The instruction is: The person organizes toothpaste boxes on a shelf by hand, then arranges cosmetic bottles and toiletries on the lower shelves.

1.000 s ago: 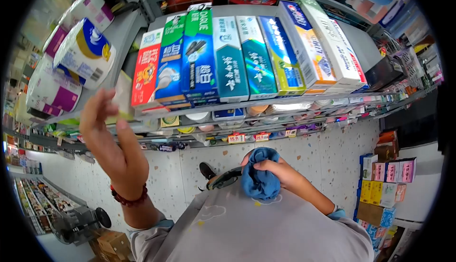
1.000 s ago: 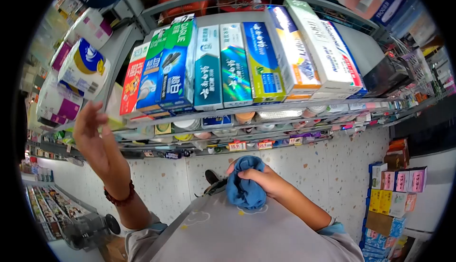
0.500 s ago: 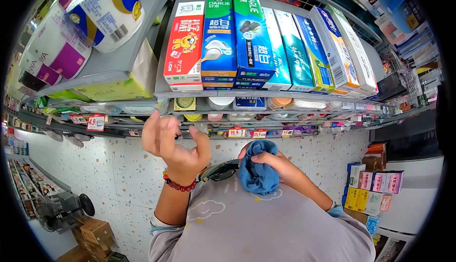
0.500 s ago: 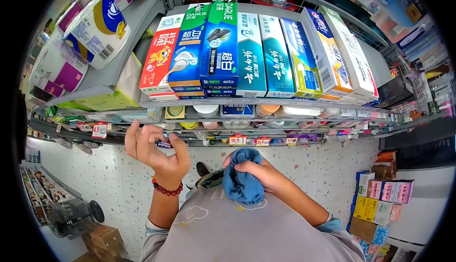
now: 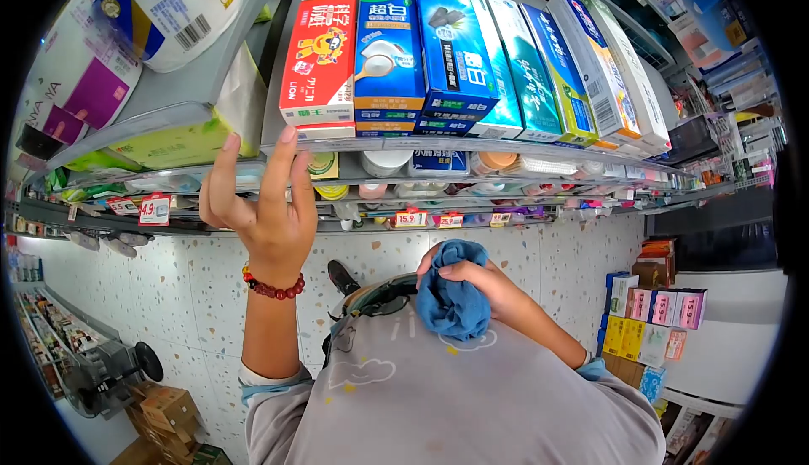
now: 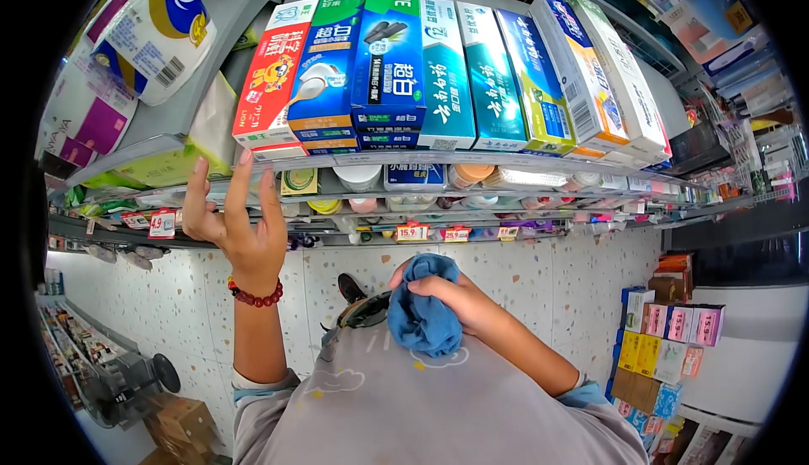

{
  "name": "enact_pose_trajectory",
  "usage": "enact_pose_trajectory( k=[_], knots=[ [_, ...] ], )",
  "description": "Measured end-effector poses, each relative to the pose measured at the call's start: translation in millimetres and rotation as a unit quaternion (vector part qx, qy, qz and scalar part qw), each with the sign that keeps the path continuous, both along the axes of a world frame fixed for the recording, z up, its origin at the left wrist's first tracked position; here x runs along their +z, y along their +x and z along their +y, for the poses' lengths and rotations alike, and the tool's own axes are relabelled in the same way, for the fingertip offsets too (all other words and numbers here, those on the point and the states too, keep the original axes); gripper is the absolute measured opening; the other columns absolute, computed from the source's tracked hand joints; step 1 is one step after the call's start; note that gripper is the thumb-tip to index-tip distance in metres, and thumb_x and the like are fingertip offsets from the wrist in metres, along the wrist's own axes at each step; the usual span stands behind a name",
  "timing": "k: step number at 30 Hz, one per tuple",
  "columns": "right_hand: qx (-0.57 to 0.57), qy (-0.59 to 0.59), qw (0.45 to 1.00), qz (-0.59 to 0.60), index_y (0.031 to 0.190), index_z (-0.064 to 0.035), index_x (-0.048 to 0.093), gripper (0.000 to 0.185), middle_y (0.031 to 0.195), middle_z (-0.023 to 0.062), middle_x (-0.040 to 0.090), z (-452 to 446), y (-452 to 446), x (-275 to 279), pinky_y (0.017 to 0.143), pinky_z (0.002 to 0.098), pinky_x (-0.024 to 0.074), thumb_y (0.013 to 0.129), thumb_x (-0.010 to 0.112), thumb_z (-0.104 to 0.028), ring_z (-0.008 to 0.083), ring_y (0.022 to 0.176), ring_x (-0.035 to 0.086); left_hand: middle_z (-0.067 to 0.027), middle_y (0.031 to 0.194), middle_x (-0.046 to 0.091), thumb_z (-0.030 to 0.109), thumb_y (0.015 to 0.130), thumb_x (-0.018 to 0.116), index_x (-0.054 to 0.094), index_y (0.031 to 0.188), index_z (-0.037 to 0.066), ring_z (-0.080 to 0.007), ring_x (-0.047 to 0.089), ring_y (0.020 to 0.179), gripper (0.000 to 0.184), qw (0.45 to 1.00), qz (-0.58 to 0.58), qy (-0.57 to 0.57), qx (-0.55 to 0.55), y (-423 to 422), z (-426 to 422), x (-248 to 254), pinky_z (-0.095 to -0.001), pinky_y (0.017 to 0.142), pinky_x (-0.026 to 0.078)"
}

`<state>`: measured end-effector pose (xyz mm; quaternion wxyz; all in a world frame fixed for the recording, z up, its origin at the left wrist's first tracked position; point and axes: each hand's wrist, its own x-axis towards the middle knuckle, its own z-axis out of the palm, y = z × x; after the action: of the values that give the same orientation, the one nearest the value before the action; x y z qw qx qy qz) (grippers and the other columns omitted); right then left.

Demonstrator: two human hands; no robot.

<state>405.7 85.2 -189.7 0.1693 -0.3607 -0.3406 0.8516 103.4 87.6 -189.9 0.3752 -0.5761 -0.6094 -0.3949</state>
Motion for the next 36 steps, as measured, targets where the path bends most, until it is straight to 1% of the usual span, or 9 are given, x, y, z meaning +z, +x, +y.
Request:
enact_pose_trajectory(
  k=[7, 9, 13, 16, 24, 25, 27, 30, 36],
  knots=[
    [-0.018, -0.012, 1.000, -0.004, 0.117, -0.0026, 0.068, 0.030, 0.113, 0.0089, 0.070, -6, 2, 1, 0.096, 0.0337, 0.0545, 0.096, 0.065, -0.024, 0.0181, 0.105, 0.068, -0.0119, 0.150, 0.048, 0.026, 0.089, 0.088, 0.073, 0.134, 0.027, -0.0289, 0.042, 0.129, 0.047, 0.998, -0.037, 0.018, -0.039, 9, -3, 1, -0.0415, 0.106, 0.034],
    [-0.020, -0.007, 1.000, -0.007, 0.117, -0.0026, 0.068, 0.030, 0.113, 0.0085, 0.070, -7, 1, 3, 0.096, 0.0338, 0.0545, 0.096, 0.065, -0.025, 0.0179, 0.106, 0.068, -0.0102, 0.147, 0.047, 0.027, 0.085, 0.091, 0.074, 0.133, 0.034, -0.0289, 0.040, 0.128, 0.051, 0.995, 0.030, 0.039, -0.085, 17, 2, 21, -0.0394, 0.105, 0.036],
    [-0.012, -0.015, 1.000, -0.002, 0.117, -0.0027, 0.068, 0.030, 0.114, 0.0080, 0.069, -8, 4, 1, 0.097, 0.0338, 0.0545, 0.096, 0.065, -0.024, 0.0178, 0.106, 0.068, -0.0138, 0.153, 0.043, 0.028, 0.082, 0.094, 0.075, 0.132, 0.028, -0.0287, 0.038, 0.131, 0.053, 0.989, 0.080, 0.029, -0.118, 26, 16, 40, -0.0408, 0.105, 0.035],
    [-0.021, -0.017, 1.000, -0.002, 0.117, -0.0027, 0.069, 0.030, 0.113, 0.0078, 0.069, -9, 8, -1, 0.097, 0.0338, 0.0545, 0.096, 0.065, -0.024, 0.0174, 0.107, 0.068, -0.0110, 0.152, 0.044, 0.032, 0.080, 0.095, 0.078, 0.128, 0.031, -0.0281, 0.038, 0.132, 0.051, 0.989, 0.091, 0.029, -0.110, 26, 23, 42, -0.0411, 0.106, 0.034],
    [-0.039, -0.015, 0.999, -0.004, 0.115, -0.0032, 0.069, 0.029, 0.112, 0.0068, 0.068, -10, 14, -4, 0.095, 0.0330, 0.0546, 0.097, 0.065, -0.026, 0.0166, 0.104, 0.068, -0.0113, 0.148, 0.043, 0.025, 0.082, 0.094, 0.078, 0.127, 0.027, -0.0280, 0.038, 0.134, 0.049, 0.992, 0.092, -0.028, -0.078, 13, 10, 26, -0.0400, 0.106, 0.036],
    [-0.040, -0.015, 0.999, -0.002, 0.115, -0.0032, 0.069, 0.029, 0.112, 0.0068, 0.068, -11, 14, -4, 0.095, 0.0330, 0.0546, 0.097, 0.065, -0.026, 0.0166, 0.104, 0.068, -0.0113, 0.148, 0.043, 0.025, 0.082, 0.094, 0.078, 0.127, 0.027, -0.0280, 0.038, 0.134, 0.049, 0.992, 0.094, -0.029, -0.080, 14, 9, 26, -0.0400, 0.106, 0.036],
    [-0.052, -0.005, 0.999, -0.010, 0.115, -0.0006, 0.067, 0.032, 0.108, 0.0138, 0.072, -11, 13, -4, 0.095, 0.0351, 0.0550, 0.095, 0.063, -0.025, 0.0213, 0.102, 0.070, -0.0067, 0.147, 0.044, 0.022, 0.083, 0.093, 0.078, 0.126, 0.035, -0.0283, 0.038, 0.127, 0.047, 0.995, 0.069, -0.021, -0.076, 20, 8, 28, -0.0365, 0.103, 0.038],
    [-0.050, -0.003, 0.999, -0.007, 0.115, -0.0006, 0.067, 0.031, 0.107, 0.0132, 0.071, -11, 13, -1, 0.094, 0.0349, 0.0551, 0.096, 0.063, -0.025, 0.0209, 0.102, 0.070, -0.0105, 0.147, 0.043, 0.023, 0.083, 0.093, 0.077, 0.128, 0.030, -0.0281, 0.038, 0.133, 0.048, 0.988, 0.109, -0.007, -0.105, 35, 15, 39, -0.0403, 0.104, 0.038],
    [-0.073, -0.011, 0.997, 0.000, 0.114, -0.0008, 0.068, 0.029, 0.107, 0.0123, 0.071, -11, 22, -1, 0.094, 0.0343, 0.0551, 0.096, 0.063, -0.023, 0.0203, 0.101, 0.070, -0.0078, 0.148, 0.043, 0.025, 0.083, 0.093, 0.078, 0.128, 0.032, -0.0281, 0.039, 0.130, 0.048, 0.982, 0.125, 0.019, -0.138, 58, 42, 51, -0.0400, 0.104, 0.038]
  ],
)
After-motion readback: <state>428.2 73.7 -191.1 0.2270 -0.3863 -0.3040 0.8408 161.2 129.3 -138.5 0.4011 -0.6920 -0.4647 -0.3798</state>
